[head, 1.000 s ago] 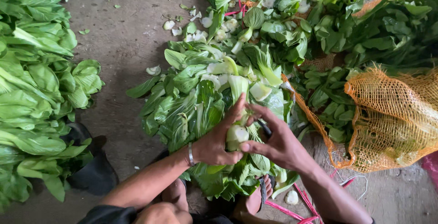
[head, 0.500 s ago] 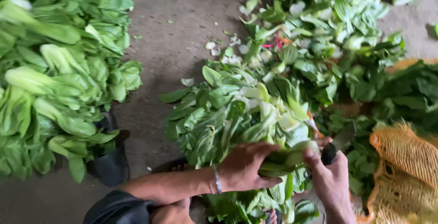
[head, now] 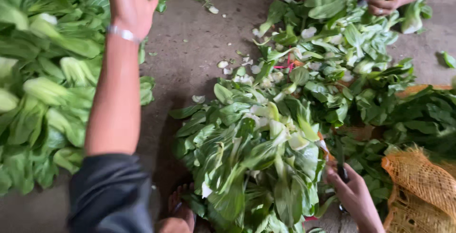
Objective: The person sits on the floor trimming bok choy, using a small knife to cut off root ends and outer leaves one head at a time, tossing trimmed heads aside and discarding trimmings, while other workers trim vegetables nearby.
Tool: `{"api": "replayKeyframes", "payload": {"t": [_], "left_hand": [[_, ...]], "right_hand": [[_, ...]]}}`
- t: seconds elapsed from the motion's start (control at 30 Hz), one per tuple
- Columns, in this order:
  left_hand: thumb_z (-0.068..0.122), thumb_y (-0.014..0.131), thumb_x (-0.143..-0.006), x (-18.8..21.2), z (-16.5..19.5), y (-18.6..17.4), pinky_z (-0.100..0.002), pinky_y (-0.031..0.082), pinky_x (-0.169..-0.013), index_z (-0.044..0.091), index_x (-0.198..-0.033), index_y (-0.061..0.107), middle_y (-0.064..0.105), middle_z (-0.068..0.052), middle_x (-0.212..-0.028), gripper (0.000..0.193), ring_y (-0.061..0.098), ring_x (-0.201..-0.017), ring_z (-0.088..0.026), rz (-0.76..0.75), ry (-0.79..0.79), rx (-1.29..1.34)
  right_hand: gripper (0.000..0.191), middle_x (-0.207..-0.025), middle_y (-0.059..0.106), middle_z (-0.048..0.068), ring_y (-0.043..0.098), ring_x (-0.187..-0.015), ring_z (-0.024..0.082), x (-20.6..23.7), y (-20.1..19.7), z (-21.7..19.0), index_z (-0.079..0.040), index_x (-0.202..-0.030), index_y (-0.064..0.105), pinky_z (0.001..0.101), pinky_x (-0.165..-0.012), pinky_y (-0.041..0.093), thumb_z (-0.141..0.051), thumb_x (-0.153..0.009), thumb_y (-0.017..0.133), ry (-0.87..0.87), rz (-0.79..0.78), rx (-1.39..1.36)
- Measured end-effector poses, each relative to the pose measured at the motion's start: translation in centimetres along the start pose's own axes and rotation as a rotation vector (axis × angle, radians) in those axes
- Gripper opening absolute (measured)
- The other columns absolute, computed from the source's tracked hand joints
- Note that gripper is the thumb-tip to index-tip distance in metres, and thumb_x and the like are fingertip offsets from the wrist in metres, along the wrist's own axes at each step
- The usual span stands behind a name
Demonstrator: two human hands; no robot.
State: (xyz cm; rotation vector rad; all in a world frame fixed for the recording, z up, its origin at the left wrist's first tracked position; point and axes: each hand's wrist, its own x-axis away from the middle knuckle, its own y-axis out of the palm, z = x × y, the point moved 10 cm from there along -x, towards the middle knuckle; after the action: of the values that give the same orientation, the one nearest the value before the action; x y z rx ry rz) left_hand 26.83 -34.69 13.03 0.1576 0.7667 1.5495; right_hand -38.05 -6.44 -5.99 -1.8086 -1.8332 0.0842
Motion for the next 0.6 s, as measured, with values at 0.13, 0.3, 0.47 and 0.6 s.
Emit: {"api": "replayKeyframes", "payload": {"t": [0.13,0.3,0.47,0.6], "left_hand": [[0.048,0.058,-0.111,12.3,-10.9,5.1,-0.047,0.018,-0.136,0.005,-0.168,-0.002,0.0,-0.018,-0.179,0.093,0.006,-0.168,-0.034,-0.086,-0.161,-0.543],[0.03,0.071,-0.098,26.9,-17.7,15.6,-0.05,0.034,-0.125,0.0,-0.163,0.02,0.024,-0.021,-0.172,0.088,0.026,-0.161,-0.036,-0.264,-0.371,-0.669],[0.035,0.071,-0.09,29.4,-17.8,21.8,-0.05,0.041,-0.118,-0.001,-0.159,0.02,0.02,-0.023,-0.168,0.093,0.032,-0.154,-0.038,-0.611,-0.191,-0.849],[0.032,0.07,-0.095,28.9,-18.3,21.2,-0.049,0.045,-0.119,-0.002,-0.16,0.024,0.027,-0.024,-0.166,0.086,0.039,-0.153,-0.038,-0.504,-0.18,-0.867]], "right_hand": [[0.032,-0.074,0.069,0.02,0.068,-0.066,0.028,-2.1,-5.1,3.8,-0.006,-0.105,0.073,0.0413,-0.065,0.052,-0.036,-0.099,0.065,0.152,0.312,0.469],[0.031,-0.088,0.072,0.023,0.069,-0.085,0.043,-3.1,-13.5,4.5,-0.006,-0.098,0.074,0.0532,-0.077,0.055,-0.034,-0.104,0.064,0.166,0.585,0.788],[0.02,-0.092,0.073,0.021,0.07,-0.087,0.043,-5.8,-12.0,4.8,-0.011,-0.107,0.074,0.0528,-0.076,0.056,-0.024,-0.092,0.072,0.072,0.45,0.798],[0.049,-0.122,0.071,0.014,0.071,-0.096,0.039,-8.6,-9.8,3.1,-0.018,-0.129,0.063,0.049,-0.079,0.057,-0.009,-0.081,0.065,-0.088,0.454,0.838]]}}
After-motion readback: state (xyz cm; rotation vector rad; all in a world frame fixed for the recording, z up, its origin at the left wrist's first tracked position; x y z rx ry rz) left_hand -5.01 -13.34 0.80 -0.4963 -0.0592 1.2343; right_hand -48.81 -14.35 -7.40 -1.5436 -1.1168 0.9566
